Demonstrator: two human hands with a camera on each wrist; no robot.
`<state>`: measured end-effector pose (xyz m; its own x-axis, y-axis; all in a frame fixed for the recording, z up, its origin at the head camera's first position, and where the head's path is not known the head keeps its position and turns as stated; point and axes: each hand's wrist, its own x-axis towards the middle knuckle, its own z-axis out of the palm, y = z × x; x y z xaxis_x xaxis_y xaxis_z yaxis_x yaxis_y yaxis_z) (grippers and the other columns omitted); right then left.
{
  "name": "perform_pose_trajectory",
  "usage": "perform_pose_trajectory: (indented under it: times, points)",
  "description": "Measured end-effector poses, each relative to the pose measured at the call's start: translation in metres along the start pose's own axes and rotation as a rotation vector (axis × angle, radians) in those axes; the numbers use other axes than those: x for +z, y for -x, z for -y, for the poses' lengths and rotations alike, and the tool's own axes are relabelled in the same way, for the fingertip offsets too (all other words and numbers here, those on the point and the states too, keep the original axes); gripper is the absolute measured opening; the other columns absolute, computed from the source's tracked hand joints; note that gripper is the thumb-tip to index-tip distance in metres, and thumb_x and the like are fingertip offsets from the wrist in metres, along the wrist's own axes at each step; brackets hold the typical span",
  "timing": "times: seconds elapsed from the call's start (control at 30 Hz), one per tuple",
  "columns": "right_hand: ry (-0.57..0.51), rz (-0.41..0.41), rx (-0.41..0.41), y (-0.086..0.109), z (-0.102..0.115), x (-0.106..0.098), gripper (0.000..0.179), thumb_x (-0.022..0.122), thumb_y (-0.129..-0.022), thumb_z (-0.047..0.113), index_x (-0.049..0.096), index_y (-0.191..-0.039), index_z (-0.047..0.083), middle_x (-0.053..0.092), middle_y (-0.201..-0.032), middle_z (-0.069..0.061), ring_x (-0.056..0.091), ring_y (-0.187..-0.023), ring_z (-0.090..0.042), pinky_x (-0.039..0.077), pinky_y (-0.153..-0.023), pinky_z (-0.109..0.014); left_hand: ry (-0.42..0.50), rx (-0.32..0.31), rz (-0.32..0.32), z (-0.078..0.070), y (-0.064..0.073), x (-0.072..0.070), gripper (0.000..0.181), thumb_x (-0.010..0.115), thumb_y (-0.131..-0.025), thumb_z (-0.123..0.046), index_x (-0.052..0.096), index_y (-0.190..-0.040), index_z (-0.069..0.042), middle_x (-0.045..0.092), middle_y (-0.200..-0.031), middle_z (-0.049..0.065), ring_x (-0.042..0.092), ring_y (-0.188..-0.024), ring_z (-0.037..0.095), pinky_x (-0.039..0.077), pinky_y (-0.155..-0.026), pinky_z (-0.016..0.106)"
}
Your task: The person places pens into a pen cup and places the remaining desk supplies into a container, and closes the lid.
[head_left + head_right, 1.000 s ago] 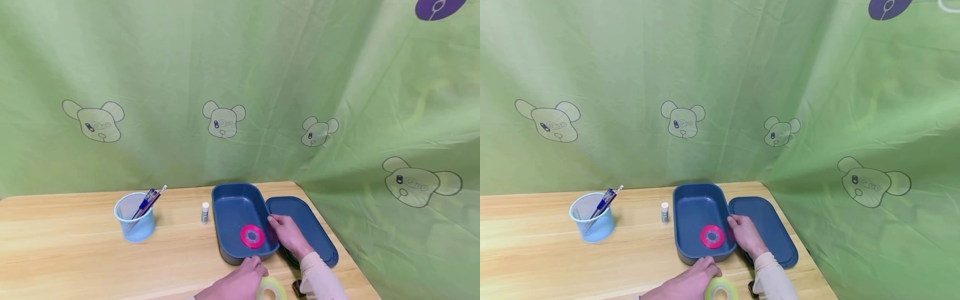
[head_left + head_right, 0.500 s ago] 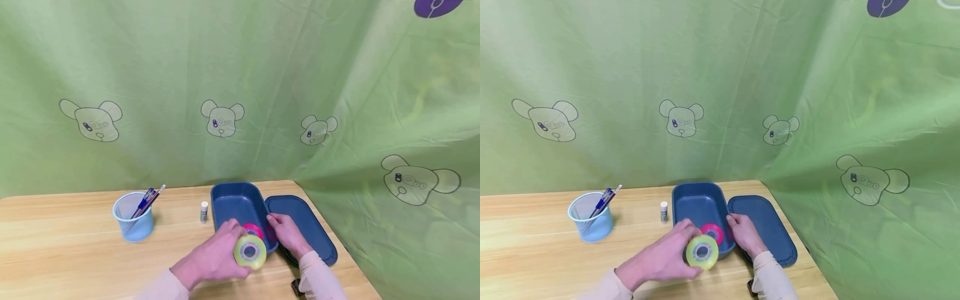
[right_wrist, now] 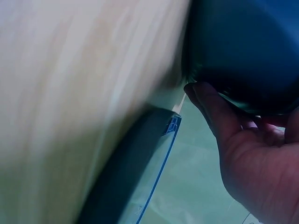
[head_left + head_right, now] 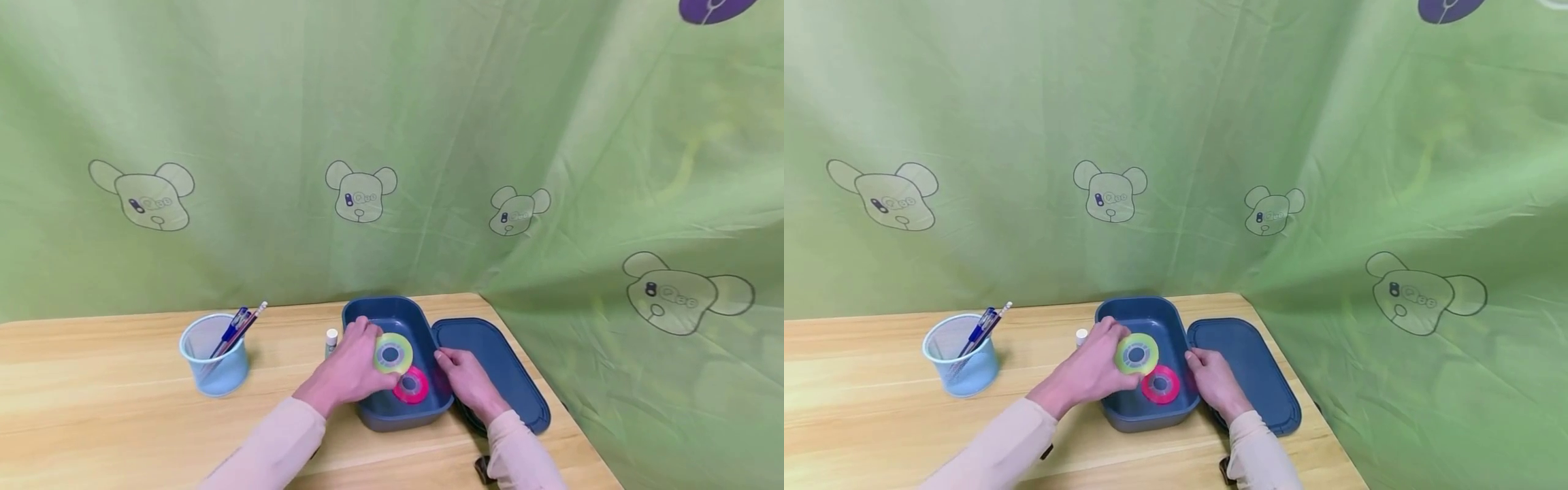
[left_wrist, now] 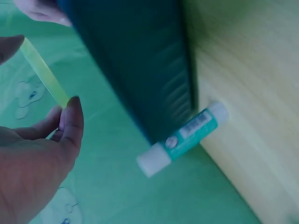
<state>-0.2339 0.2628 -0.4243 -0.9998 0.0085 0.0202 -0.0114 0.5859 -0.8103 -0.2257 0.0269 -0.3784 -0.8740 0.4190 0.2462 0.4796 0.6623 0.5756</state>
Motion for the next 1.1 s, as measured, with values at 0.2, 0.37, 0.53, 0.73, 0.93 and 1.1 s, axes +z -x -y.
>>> perform_pose_trajectory:
  times: [0.2,0.37,0.53,0.73,0.93,1.1]
  points:
    - [-0.001,0.003,0.013,0.004,0.0,-0.004,0.03,0.051,-0.103,0.018,0.067,-0.12,-0.002,0.068,-0.111,-0.013,0.061,-0.101,-0.021,0.051,-0.092,-0.04,-0.13,-0.03,0.058,-0.001,-0.025,0.018,0.076,0.083,-0.076,-0.038,0.052,-0.127,0.009,0.044,-0.11,0.01,0.042,-0.111,0.026,0.05,-0.097,0.037]
    - [-0.002,-0.002,0.011,0.004,0.0,-0.005,0.031,0.051,-0.103,0.017,0.066,-0.122,-0.002,0.067,-0.114,-0.014,0.06,-0.105,-0.022,0.049,-0.096,-0.043,-0.175,-0.068,0.085,0.0,-0.044,0.026,0.079,0.083,-0.078,-0.039,0.05,-0.131,0.01,0.044,-0.116,0.014,0.042,-0.114,0.029,0.049,-0.099,0.038]
    - [0.003,0.005,0.006,0.003,-0.001,-0.002,0.033,0.051,-0.103,0.017,0.064,-0.125,-0.004,0.064,-0.122,-0.017,0.057,-0.114,-0.027,0.046,-0.101,-0.048,-0.149,-0.122,0.095,0.012,-0.056,0.035,0.077,0.081,-0.079,-0.037,0.049,-0.131,0.009,0.043,-0.116,0.014,0.041,-0.114,0.028,0.048,-0.101,0.038]
    - [0.005,-0.004,-0.003,0.002,0.001,0.001,0.034,0.051,-0.103,0.016,0.062,-0.127,-0.004,0.059,-0.13,-0.019,0.052,-0.123,-0.031,0.041,-0.106,-0.05,-0.112,-0.135,0.059,0.027,-0.064,0.038,0.074,0.082,-0.078,-0.035,0.05,-0.128,0.009,0.043,-0.115,0.014,0.042,-0.112,0.029,0.048,-0.101,0.038]
    - [0.008,0.007,-0.002,0.002,0.002,0.002,0.035,0.051,-0.103,0.017,0.061,-0.129,-0.005,0.058,-0.132,-0.02,0.05,-0.125,-0.033,0.04,-0.107,-0.05,-0.101,-0.171,0.04,0.031,-0.066,0.039,0.073,0.081,-0.079,-0.035,0.051,-0.13,0.008,0.044,-0.117,0.014,0.042,-0.111,0.027,0.049,-0.099,0.037]
    - [0.015,0.007,0.002,0.003,0.001,0.001,0.036,0.051,-0.103,0.017,0.06,-0.13,-0.005,0.058,-0.132,-0.021,0.049,-0.126,-0.034,0.039,-0.108,-0.051,-0.099,-0.179,0.05,0.029,-0.068,0.04,0.07,0.083,-0.078,-0.033,0.053,-0.127,0.008,0.045,-0.117,0.015,0.043,-0.111,0.029,0.048,-0.1,0.039]
